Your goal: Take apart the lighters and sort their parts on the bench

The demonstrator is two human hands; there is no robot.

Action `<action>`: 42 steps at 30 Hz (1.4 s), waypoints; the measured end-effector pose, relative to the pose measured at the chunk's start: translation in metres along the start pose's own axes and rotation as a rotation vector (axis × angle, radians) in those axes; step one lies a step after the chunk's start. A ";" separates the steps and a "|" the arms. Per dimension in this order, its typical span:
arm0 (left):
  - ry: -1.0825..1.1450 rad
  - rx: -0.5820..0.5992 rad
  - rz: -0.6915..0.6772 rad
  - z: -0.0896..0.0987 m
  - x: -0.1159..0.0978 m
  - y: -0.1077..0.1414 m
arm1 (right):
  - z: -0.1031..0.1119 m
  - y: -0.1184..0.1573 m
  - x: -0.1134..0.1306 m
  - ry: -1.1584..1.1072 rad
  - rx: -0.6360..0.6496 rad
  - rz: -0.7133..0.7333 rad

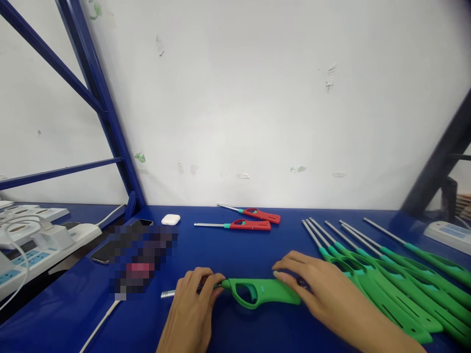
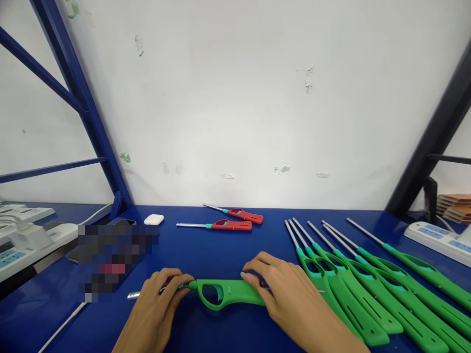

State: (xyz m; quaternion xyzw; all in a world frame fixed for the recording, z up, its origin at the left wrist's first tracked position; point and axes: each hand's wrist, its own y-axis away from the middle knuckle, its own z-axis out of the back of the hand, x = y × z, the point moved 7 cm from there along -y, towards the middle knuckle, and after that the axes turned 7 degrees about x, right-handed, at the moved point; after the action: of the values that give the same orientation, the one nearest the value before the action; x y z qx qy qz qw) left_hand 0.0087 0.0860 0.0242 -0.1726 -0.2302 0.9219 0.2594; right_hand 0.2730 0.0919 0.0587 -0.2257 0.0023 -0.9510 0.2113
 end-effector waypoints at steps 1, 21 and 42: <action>0.006 0.010 0.009 -0.002 0.001 0.000 | -0.002 0.000 -0.004 0.008 0.004 -0.022; 0.138 0.105 0.063 -0.011 0.008 -0.002 | 0.000 0.004 0.005 0.036 0.073 -0.038; 0.098 0.113 0.014 -0.009 0.009 -0.002 | 0.029 0.010 -0.023 0.015 -0.238 -0.141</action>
State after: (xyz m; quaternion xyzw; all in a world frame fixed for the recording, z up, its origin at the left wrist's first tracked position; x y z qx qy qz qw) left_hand 0.0059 0.0958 0.0159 -0.2041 -0.1636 0.9258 0.2730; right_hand 0.3080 0.0943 0.0745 -0.2415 0.1007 -0.9582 0.1157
